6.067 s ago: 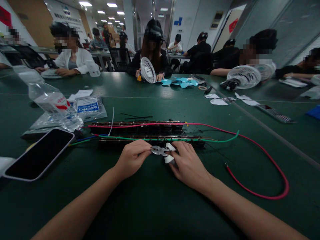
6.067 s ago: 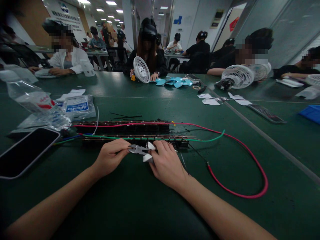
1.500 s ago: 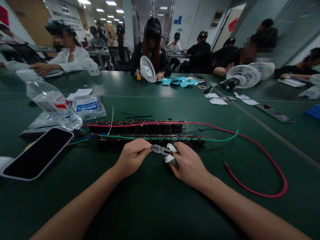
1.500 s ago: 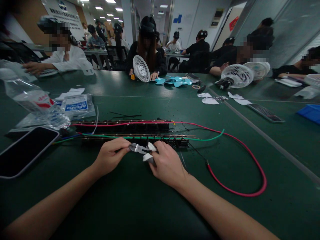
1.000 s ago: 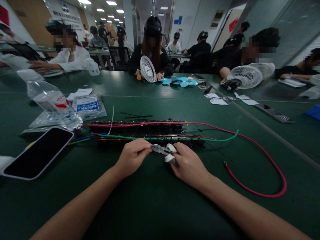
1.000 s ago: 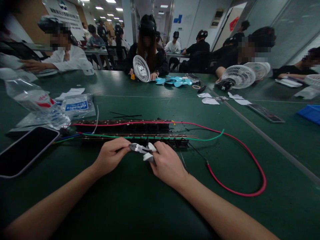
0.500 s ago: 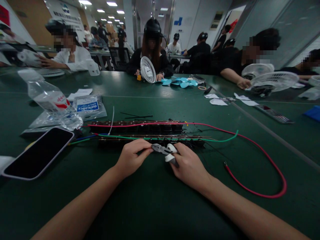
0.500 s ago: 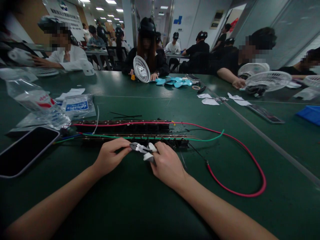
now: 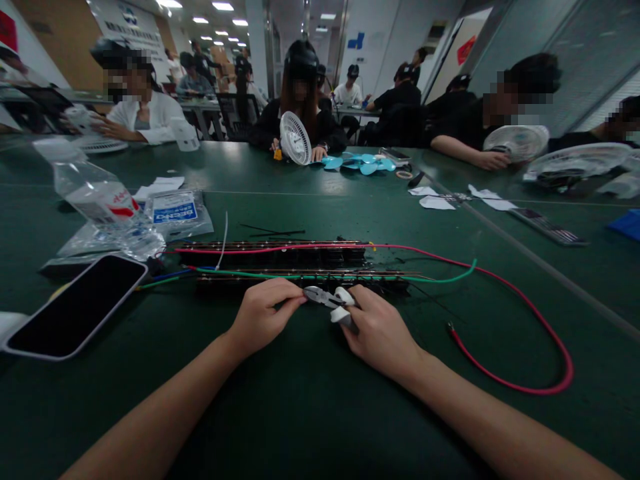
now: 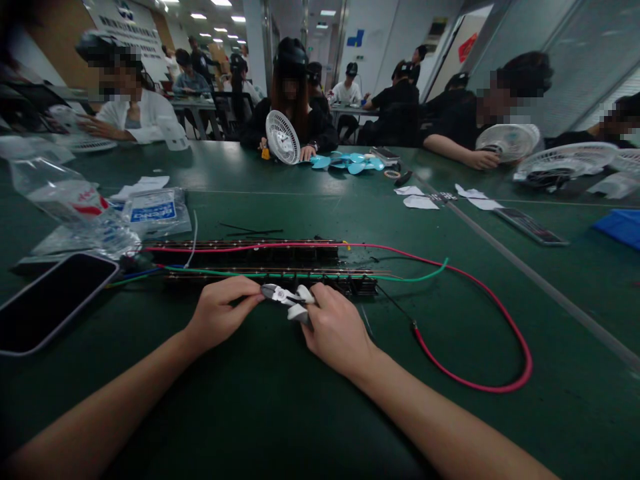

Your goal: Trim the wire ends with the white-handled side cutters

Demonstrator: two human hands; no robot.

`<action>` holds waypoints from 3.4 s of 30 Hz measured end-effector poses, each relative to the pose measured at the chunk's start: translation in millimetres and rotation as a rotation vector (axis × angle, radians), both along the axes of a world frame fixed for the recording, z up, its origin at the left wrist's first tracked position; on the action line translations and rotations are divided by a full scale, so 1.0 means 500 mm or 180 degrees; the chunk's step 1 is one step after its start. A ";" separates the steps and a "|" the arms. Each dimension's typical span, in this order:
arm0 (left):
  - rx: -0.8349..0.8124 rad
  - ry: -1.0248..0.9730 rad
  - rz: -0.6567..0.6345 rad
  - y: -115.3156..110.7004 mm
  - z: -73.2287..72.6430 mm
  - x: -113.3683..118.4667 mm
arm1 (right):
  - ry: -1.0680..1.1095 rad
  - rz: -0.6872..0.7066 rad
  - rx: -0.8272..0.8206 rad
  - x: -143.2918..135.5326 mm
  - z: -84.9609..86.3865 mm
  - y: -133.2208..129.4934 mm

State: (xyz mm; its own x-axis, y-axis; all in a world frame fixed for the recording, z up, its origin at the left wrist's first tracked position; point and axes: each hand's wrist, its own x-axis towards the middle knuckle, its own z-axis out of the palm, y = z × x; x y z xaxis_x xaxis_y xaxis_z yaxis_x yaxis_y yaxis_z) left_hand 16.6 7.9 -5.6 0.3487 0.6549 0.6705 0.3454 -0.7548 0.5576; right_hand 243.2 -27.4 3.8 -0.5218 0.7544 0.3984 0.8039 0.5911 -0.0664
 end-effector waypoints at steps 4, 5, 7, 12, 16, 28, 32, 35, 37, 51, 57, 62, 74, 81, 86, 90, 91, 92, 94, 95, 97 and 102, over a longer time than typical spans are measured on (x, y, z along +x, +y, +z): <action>-0.0036 -0.0018 0.0004 -0.001 0.002 0.000 | 0.0019 -0.0015 -0.0082 0.001 0.001 0.000; -0.0046 -0.0025 0.0009 -0.001 0.003 0.000 | 0.0024 -0.0008 -0.0105 0.000 0.002 0.000; -0.0070 -0.0056 -0.0006 -0.001 0.003 -0.001 | 0.0046 0.0013 -0.0147 0.000 0.004 0.001; -0.0155 -0.0218 -0.0023 0.000 0.007 -0.001 | 0.0136 0.0024 -0.0225 -0.003 0.010 0.000; -0.0215 -0.0276 -0.0040 0.000 0.009 -0.002 | 0.0187 0.0035 -0.0213 -0.003 0.012 -0.001; -0.0285 -0.0261 -0.0189 0.000 0.010 -0.001 | 0.0192 0.0116 -0.0233 -0.003 0.010 0.000; -0.0270 -0.0212 -0.0216 0.001 0.010 -0.002 | 0.0205 0.0109 -0.0195 -0.003 0.010 0.000; -0.0249 -0.0162 -0.0214 0.002 0.007 -0.003 | 0.0193 0.0118 -0.0206 -0.004 0.011 -0.001; -0.0239 -0.0168 -0.0210 0.004 0.006 -0.003 | 0.0181 0.0115 -0.0226 -0.004 0.011 -0.001; -0.0240 -0.0199 -0.0215 0.004 0.001 -0.004 | 0.0144 0.0074 -0.0210 -0.006 0.013 -0.002; -0.0235 -0.0170 -0.0192 0.003 0.001 -0.004 | 0.0170 0.0133 -0.0147 -0.005 0.011 -0.001; -0.0247 -0.0175 -0.0200 0.003 0.002 -0.004 | 0.0122 0.0105 -0.0150 -0.005 0.011 0.000; -0.0316 -0.0170 -0.0241 0.001 0.005 -0.003 | 0.0099 0.0082 -0.0137 -0.006 0.009 0.003; -0.0316 -0.0169 -0.0262 0.001 0.006 -0.001 | 0.0158 0.0081 -0.0128 -0.006 0.004 0.003; -0.0319 -0.0159 -0.0237 0.003 0.002 -0.002 | 0.0161 0.0092 -0.0099 -0.005 0.001 0.004; -0.0272 -0.0226 -0.0174 0.004 -0.002 -0.003 | 0.0113 0.0061 -0.0183 -0.006 0.006 0.003; -0.0267 -0.0232 -0.0168 0.004 -0.002 -0.003 | 0.0105 0.0047 -0.0200 -0.007 0.008 0.002; -0.0267 -0.0235 -0.0164 0.004 -0.003 -0.004 | 0.0095 0.0035 -0.0213 -0.007 0.009 0.002; -0.0266 -0.0230 -0.0144 0.003 -0.003 -0.004 | 0.0065 0.0021 -0.0229 -0.008 0.010 0.001; -0.0262 -0.0220 -0.0139 0.003 -0.003 -0.004 | 0.0052 0.0018 -0.0231 -0.008 0.010 0.001; -0.0250 -0.0201 -0.0141 0.003 -0.003 -0.004 | 0.0036 0.0012 -0.0228 -0.008 0.011 0.000; -0.0247 -0.0177 -0.0119 0.002 -0.001 -0.003 | 0.0006 0.0004 -0.0187 -0.009 0.012 0.000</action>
State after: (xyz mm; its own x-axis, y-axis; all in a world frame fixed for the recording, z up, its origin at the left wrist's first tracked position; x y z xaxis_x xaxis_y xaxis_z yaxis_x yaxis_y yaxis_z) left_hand 15.0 8.8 -6.1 0.3376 0.6928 0.6372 0.2846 -0.7204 0.6325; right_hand 238.5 -27.4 9.8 -0.5219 0.7759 0.3545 0.8030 0.5870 -0.1026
